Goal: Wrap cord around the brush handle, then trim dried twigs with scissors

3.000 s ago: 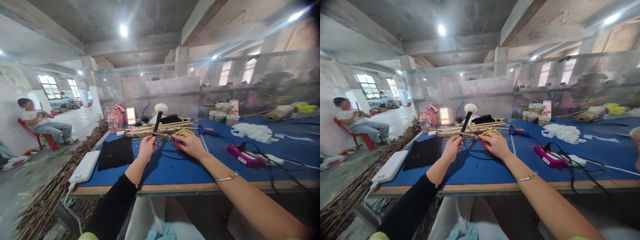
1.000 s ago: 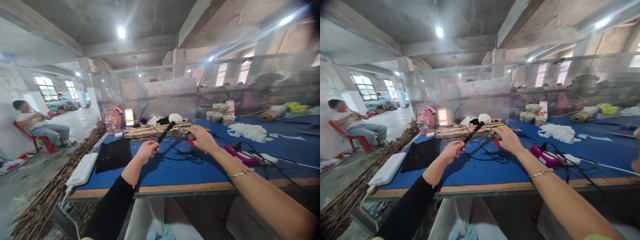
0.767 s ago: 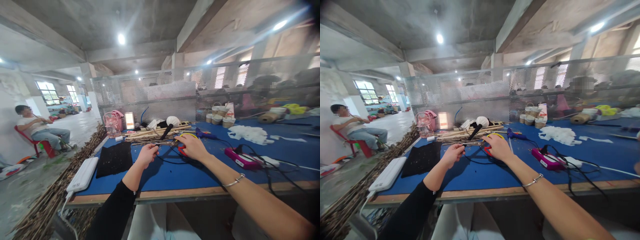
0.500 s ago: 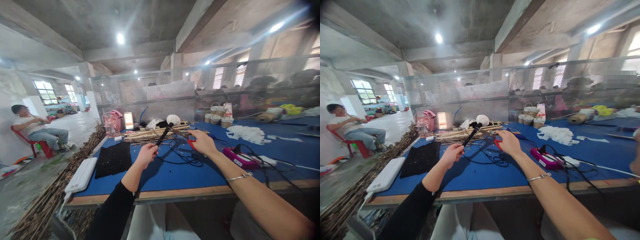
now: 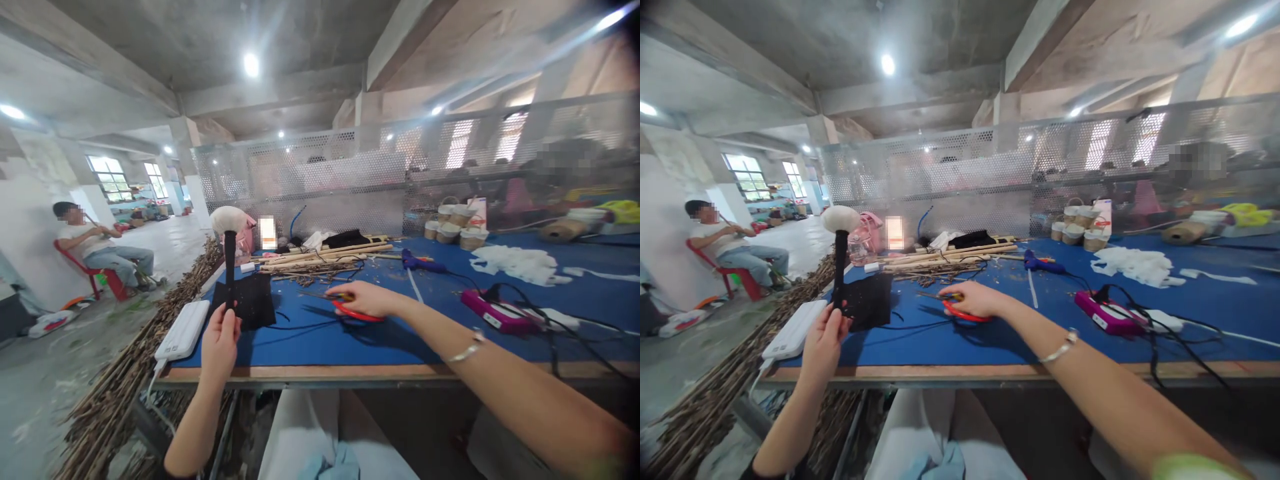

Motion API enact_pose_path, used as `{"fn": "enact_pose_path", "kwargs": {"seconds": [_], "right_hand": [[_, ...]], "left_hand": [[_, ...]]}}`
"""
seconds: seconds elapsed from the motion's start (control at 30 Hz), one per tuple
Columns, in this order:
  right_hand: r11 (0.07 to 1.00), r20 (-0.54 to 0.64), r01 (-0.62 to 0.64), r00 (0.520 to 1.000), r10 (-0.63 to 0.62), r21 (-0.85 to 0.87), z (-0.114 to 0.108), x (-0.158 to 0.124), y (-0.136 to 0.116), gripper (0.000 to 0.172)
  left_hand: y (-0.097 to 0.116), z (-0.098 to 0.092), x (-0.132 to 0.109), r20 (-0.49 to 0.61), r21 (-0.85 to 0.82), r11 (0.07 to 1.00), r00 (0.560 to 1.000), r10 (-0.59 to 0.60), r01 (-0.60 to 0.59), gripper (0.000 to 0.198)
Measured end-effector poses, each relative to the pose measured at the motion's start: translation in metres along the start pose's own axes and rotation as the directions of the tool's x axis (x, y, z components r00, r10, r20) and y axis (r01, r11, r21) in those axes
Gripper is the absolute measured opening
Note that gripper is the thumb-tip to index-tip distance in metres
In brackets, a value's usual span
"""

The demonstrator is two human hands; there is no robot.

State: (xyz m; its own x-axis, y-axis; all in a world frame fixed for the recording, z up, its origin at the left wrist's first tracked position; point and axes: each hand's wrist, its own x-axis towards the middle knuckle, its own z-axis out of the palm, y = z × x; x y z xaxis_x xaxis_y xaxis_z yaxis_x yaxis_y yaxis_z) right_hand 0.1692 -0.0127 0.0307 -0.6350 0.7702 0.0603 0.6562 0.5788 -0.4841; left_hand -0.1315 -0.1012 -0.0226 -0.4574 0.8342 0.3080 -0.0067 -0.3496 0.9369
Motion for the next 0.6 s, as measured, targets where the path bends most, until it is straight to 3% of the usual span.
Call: {"fn": "enact_pose_path", "kwargs": {"seconds": [0.1,0.23,0.37,0.6], "right_hand": [[0.979,-0.053,0.143,0.987,-0.152,-0.145,0.034,0.057,-0.033,0.046],[0.920,0.119,0.136,0.988,-0.098,-0.366,0.070,0.102,-0.066,0.048],[0.922,0.236,0.115,0.971,-0.027,-0.370,0.067,0.090,-0.072,0.053],[0.917,0.258,0.099,0.966,0.004,-0.387,0.043,0.042,-0.054,0.056]], "left_hand": [[-0.005,-0.001,0.020,0.047,0.077,0.996,0.998,0.042,-0.045,0.037],[-0.014,0.000,0.034,0.094,0.135,0.991,0.995,-0.025,0.012,0.034],[-0.020,-0.005,0.032,0.086,0.176,0.984,0.995,-0.056,0.040,0.029],[-0.015,-0.002,0.030,0.110,0.286,0.957,0.990,-0.088,0.053,0.027]]}}
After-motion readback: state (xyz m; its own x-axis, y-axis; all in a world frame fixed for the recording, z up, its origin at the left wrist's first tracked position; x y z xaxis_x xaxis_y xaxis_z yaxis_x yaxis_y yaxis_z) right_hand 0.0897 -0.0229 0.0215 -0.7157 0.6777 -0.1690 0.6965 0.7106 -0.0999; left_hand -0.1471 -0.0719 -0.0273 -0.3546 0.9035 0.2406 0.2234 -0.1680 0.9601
